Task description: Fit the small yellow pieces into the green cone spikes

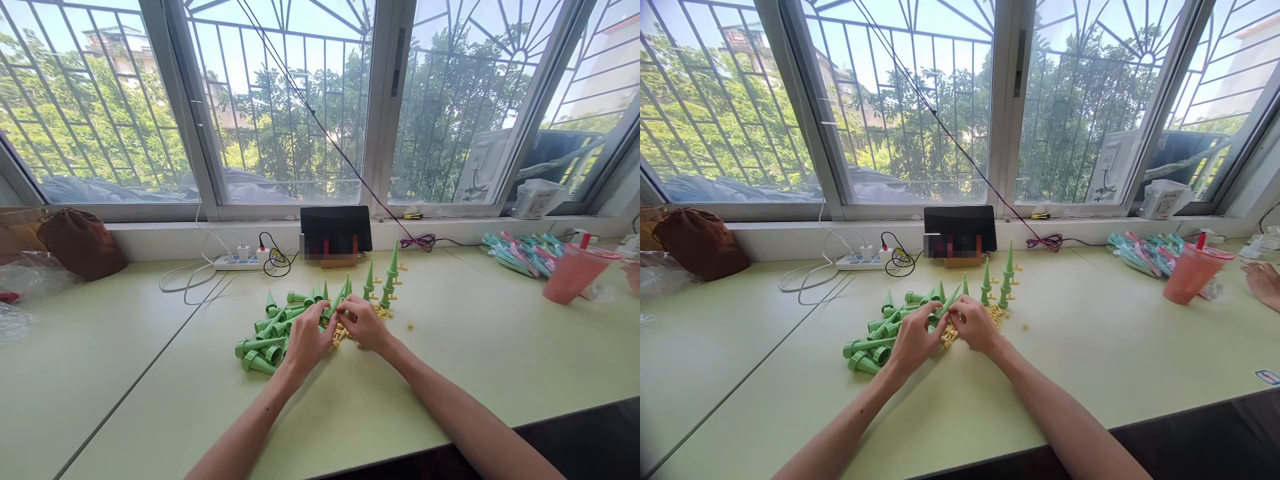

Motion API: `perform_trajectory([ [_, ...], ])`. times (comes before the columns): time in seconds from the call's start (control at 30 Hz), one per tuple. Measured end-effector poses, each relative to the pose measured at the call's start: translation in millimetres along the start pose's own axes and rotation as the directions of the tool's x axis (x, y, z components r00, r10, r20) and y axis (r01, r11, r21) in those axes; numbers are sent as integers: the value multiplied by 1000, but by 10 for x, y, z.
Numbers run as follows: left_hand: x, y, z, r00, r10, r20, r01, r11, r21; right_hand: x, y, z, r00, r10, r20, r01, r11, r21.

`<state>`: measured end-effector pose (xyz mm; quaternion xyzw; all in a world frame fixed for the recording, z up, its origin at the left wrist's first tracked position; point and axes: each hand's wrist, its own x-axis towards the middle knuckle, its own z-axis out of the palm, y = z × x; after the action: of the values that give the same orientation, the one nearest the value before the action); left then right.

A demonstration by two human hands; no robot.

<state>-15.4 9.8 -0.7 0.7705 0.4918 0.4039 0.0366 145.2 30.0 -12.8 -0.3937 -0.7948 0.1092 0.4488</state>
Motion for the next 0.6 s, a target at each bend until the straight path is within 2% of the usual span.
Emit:
perform_trajectory([
  [0.17,17,28,4,996,-92,-2,90,977,-194,10,-46,-49,997,22,-74,-20,1000,21],
  [0.27,29,46,-3,982,-184,36,184,917,-355,14,-48,-55,995,34,-89,-32,999,24],
  [0.33,37,59,-8,965,-244,101,261,823,-505,14,-38,-46,995,34,-97,-31,999,25],
  [0.47,56,76,-2,916,-319,243,389,558,-733,8,-27,-25,994,21,-109,-19,1000,23],
  [0.6,75,71,2,888,-356,290,433,440,-787,2,-36,-28,994,32,-107,-28,999,41],
])
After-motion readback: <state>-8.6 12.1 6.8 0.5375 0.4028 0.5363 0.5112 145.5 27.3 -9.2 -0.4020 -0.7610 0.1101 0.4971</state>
